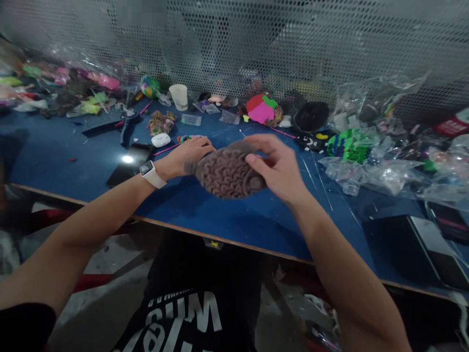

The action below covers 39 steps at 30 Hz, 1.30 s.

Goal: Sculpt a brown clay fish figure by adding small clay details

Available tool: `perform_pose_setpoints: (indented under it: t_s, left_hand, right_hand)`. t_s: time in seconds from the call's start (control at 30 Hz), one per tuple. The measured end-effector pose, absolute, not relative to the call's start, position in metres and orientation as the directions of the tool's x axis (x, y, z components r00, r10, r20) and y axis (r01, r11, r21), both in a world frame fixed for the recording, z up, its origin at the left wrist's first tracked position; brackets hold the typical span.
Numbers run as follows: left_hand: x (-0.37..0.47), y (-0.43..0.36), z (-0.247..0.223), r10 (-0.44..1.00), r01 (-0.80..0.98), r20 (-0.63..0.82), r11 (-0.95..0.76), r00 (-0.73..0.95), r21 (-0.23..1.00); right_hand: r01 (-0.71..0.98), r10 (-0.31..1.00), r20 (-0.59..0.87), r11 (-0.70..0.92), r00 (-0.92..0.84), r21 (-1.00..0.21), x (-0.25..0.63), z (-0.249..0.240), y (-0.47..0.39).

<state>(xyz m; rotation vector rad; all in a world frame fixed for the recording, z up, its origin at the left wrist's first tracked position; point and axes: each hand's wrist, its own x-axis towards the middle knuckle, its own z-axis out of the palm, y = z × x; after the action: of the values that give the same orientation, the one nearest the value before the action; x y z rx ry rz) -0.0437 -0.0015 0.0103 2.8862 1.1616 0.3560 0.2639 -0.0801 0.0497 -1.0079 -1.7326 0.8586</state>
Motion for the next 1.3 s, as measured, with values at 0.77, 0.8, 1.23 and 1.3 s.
perform_pose_setpoints:
  t_s: [0.77,0.8,1.23,1.3]
  left_hand:
    - [-0.050,0.001,0.014,0.680,0.682,0.065,-0.731,0.730,-0.018]
    - [-0.050,0.001,0.013,0.674,0.677,0.071,-0.736,0.735,-0.015]
    - [-0.048,0.006,0.014,0.665,0.659,0.092,-0.747,0.741,0.088]
    - [-0.048,0.006,0.013,0.668,0.664,0.096,-0.744,0.738,0.080]
  right_hand:
    - [0.630,0.768,0.065,0.568,-0.637,-0.529,0.228,0.034,-0.092]
    - [0.628,0.777,0.049,0.542,-0.627,-0.558,0.226,0.035,-0.089]
    - [0.203,0.986,-0.112,-0.086,-0.120,-0.975,0.262,0.030,-0.102]
    - [0.351,0.982,-0.101,-0.040,-0.158,-0.936,0.281,0.026,-0.119]
